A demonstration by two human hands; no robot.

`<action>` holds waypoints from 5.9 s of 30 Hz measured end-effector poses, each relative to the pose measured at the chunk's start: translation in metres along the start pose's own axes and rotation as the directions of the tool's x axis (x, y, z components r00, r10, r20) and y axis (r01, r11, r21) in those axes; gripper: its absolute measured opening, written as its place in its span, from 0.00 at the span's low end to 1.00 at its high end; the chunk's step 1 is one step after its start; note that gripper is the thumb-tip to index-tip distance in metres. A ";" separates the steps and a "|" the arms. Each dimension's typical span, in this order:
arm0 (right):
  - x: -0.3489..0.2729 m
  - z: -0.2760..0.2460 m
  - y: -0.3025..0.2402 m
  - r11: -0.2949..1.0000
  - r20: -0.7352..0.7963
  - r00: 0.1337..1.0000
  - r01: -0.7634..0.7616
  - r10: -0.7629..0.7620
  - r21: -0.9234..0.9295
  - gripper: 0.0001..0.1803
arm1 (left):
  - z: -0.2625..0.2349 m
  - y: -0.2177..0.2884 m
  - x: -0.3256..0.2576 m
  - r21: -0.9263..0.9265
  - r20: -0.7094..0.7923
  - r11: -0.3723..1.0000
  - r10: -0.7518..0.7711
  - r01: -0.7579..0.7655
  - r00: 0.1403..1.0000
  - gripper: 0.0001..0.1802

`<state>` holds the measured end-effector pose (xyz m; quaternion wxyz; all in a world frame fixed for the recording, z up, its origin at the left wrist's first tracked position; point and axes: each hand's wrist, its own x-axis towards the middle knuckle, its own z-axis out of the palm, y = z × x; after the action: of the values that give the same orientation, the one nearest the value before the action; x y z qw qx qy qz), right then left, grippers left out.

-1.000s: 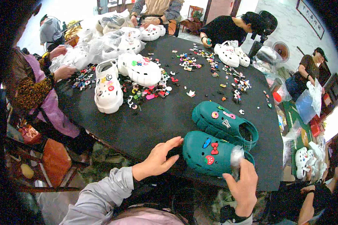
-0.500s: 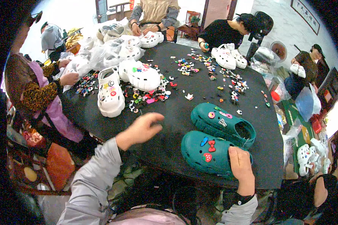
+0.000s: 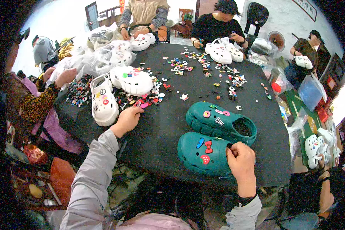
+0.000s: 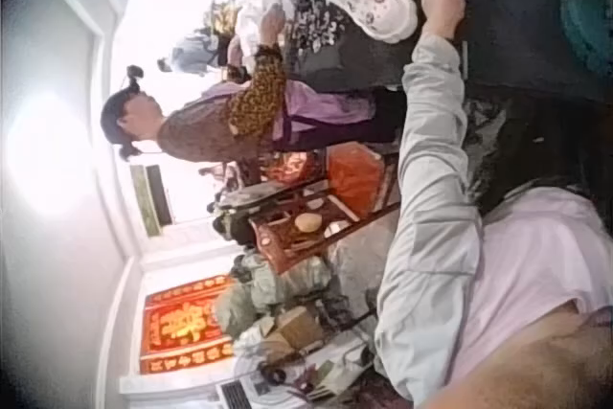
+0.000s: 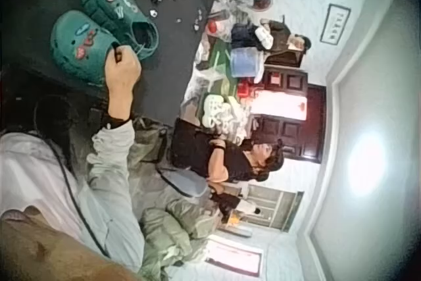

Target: Adding decorative charms to rubber clog-style shoes at a production table.

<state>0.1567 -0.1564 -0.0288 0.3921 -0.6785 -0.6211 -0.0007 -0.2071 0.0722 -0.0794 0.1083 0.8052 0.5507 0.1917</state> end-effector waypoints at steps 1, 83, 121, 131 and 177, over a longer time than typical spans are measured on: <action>0.000 0.000 -0.002 1.000 0.000 1.000 -0.004 0.004 0.002 0.09 | 0.003 0.000 -0.007 -0.054 -0.036 0.993 0.105 -0.107 0.994 0.12; -0.040 0.004 -0.043 0.952 -0.015 0.963 0.262 -0.268 -0.160 0.13 | 0.007 0.211 -0.087 -0.515 -0.227 0.623 0.564 -0.589 0.794 0.12; -0.041 0.008 -0.042 0.938 -0.053 0.949 0.295 -0.309 -0.184 0.11 | 0.006 0.197 -0.096 -0.035 -0.394 0.570 0.747 -0.821 0.536 0.18; -0.040 0.008 -0.039 0.941 -0.058 0.949 0.299 -0.311 -0.157 0.12 | 0.018 0.211 -0.118 -0.449 -0.357 0.682 0.455 -0.577 0.816 0.16; -0.040 0.012 -0.034 0.934 -0.150 0.927 0.322 -0.344 -0.152 0.12 | -0.018 0.217 -0.100 0.056 -0.205 0.584 0.800 -0.809 0.564 0.42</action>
<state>0.1132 -0.1866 -0.0383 0.3961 -0.5834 -0.6895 -0.1656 -0.0635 -0.1013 0.0011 -0.0313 0.9400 0.1273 0.3151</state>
